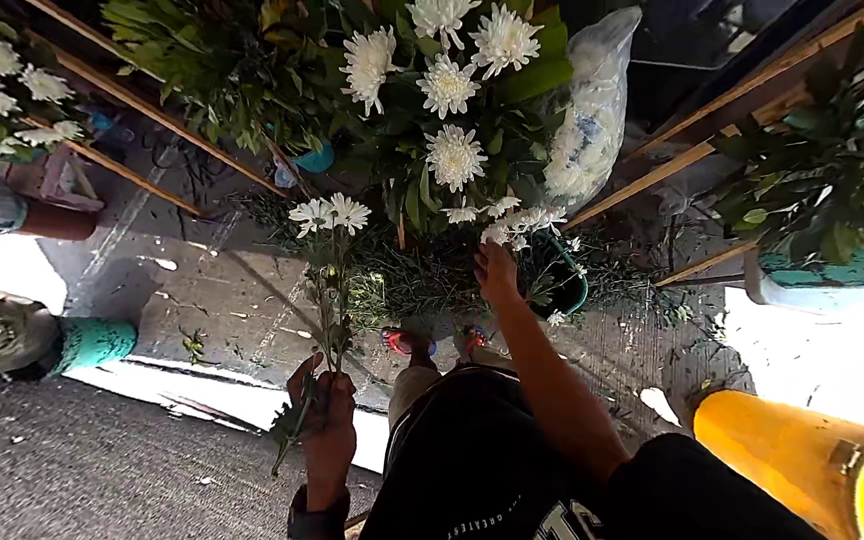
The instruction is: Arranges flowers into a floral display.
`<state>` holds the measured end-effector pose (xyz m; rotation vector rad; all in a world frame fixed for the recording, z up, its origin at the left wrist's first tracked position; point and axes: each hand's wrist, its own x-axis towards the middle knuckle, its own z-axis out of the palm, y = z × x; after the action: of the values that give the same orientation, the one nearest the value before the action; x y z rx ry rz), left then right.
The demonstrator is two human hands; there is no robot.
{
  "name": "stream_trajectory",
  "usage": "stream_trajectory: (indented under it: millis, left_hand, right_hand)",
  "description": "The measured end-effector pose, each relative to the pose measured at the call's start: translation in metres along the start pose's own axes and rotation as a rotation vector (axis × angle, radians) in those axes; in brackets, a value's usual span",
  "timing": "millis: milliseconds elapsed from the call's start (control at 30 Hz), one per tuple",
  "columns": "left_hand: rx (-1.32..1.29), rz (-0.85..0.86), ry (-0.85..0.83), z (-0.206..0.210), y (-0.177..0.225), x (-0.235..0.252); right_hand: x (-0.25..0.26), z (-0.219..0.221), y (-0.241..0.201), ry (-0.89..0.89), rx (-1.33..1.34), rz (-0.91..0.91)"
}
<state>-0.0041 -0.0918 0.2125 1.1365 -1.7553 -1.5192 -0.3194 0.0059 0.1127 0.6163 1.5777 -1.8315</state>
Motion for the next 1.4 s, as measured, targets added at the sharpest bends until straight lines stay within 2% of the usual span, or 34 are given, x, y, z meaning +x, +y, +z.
stream_trajectory:
  millis: [133,233,300,400,467,567,633,700,767,833,900,967,1067,1233,1300,1400]
  left_hand:
    - [-0.088,0.071,-0.038,0.002,0.001,-0.016]
    - [-0.138,0.119,-0.077,0.007,0.000,-0.026]
    - [-0.150,0.132,-0.108,0.009,-0.001,-0.031]
    - [-0.187,0.132,-0.113,0.008,-0.006,-0.036]
    - [-0.223,0.071,-0.034,0.010,-0.010,-0.036]
    - [-0.139,-0.147,0.164,0.015,-0.007,-0.032]
    - [-0.045,-0.232,0.230,0.018,-0.008,-0.022]
    - [0.071,-0.282,0.219,0.020,-0.010,-0.010]
    - [0.163,-0.277,0.155,0.023,-0.013,0.004]
    - [0.159,-0.189,0.051,0.035,-0.005,0.008]
    - [0.053,-0.063,-0.094,0.050,0.013,0.004]
    - [-0.051,0.021,-0.166,0.066,0.023,0.002]
    - [-0.127,0.013,-0.211,0.078,0.030,0.002]
    - [-0.199,-0.017,-0.346,0.066,0.026,-0.008]
    - [-0.163,-0.036,-0.332,0.062,0.027,-0.008]
    - [-0.241,-0.084,-0.231,0.078,0.039,-0.003]
  right_hand:
    - [-0.059,0.016,0.022,-0.315,-0.136,0.002]
    - [-0.088,0.049,0.003,-0.596,-0.235,-0.068]
    - [-0.097,0.074,-0.014,-0.676,-0.283,-0.021]
    - [-0.087,0.097,-0.021,-0.711,-0.187,0.064]
    - [-0.087,0.098,-0.020,-0.747,-0.078,0.030]
    - [-0.122,0.079,-0.017,-0.735,-0.066,-0.233]
    - [-0.147,0.061,-0.012,-0.725,-0.055,-0.438]
    - [-0.165,0.044,-0.010,-0.663,0.006,-0.588]
    - [-0.173,0.035,-0.018,-0.612,0.094,-0.651]
    - [-0.180,0.031,-0.025,-0.596,0.136,-0.584]
    - [-0.185,0.028,-0.022,-0.581,0.104,-0.455]
    - [-0.186,0.025,-0.015,-0.600,0.062,-0.359]
    - [-0.181,0.019,-0.017,-0.645,0.016,-0.269]
    - [-0.159,0.004,-0.048,-0.502,0.045,-0.388]
    - [-0.147,-0.005,-0.050,-0.559,-0.016,-0.456]
    - [-0.153,0.001,-0.016,-0.707,-0.145,-0.452]
